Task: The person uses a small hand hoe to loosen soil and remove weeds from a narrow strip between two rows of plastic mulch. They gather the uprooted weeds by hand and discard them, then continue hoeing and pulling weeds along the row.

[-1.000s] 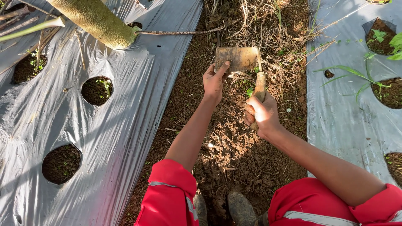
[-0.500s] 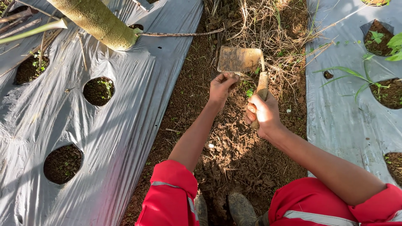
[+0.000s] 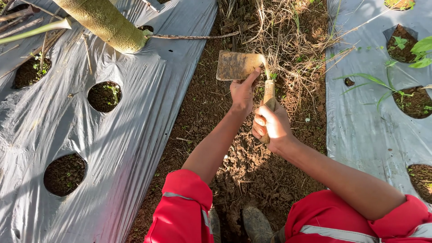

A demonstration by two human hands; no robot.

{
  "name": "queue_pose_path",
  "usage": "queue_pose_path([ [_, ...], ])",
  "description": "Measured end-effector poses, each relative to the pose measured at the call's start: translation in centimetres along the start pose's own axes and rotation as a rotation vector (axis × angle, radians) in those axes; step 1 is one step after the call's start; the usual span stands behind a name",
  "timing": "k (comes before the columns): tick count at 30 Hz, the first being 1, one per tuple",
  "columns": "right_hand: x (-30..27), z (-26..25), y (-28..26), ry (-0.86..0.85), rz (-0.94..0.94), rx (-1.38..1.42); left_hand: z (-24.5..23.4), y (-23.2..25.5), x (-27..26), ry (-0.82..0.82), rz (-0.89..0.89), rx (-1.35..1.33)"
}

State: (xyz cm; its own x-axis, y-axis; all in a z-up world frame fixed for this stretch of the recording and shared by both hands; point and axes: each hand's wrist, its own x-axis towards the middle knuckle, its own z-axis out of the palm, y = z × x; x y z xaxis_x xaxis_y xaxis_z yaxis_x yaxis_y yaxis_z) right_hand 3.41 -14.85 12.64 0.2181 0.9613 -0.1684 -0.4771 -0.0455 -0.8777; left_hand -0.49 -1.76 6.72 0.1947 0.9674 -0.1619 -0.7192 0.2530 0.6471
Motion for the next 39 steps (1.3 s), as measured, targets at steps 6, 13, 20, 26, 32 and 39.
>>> queue_pose_path([
  [6,0.1,-0.2,0.6,0.02,-0.003,-0.008,-1.5,-1.6,1.3,0.047,-0.016,0.126],
  [13,1.2,-1.4,1.0,0.071,-0.007,0.053,-2.2,-3.7,2.4,-0.018,0.045,0.135],
  [20,0.1,-0.6,-0.7,0.18,-0.081,-0.03,-6.3,-5.3,2.9,-0.13,-0.087,0.382],
  [26,0.4,-3.2,-0.8,0.232,-0.13,-0.082,-11.0,-3.1,4.0,-0.148,-0.3,0.626],
  [32,0.6,-6.3,-0.4,0.327,-0.041,-0.105,-17.0,-0.7,6.0,-0.178,-0.218,1.074],
  [39,0.3,-9.2,-0.7,0.479,0.038,-0.074,-20.8,0.8,4.6,-0.267,-0.23,1.259],
])
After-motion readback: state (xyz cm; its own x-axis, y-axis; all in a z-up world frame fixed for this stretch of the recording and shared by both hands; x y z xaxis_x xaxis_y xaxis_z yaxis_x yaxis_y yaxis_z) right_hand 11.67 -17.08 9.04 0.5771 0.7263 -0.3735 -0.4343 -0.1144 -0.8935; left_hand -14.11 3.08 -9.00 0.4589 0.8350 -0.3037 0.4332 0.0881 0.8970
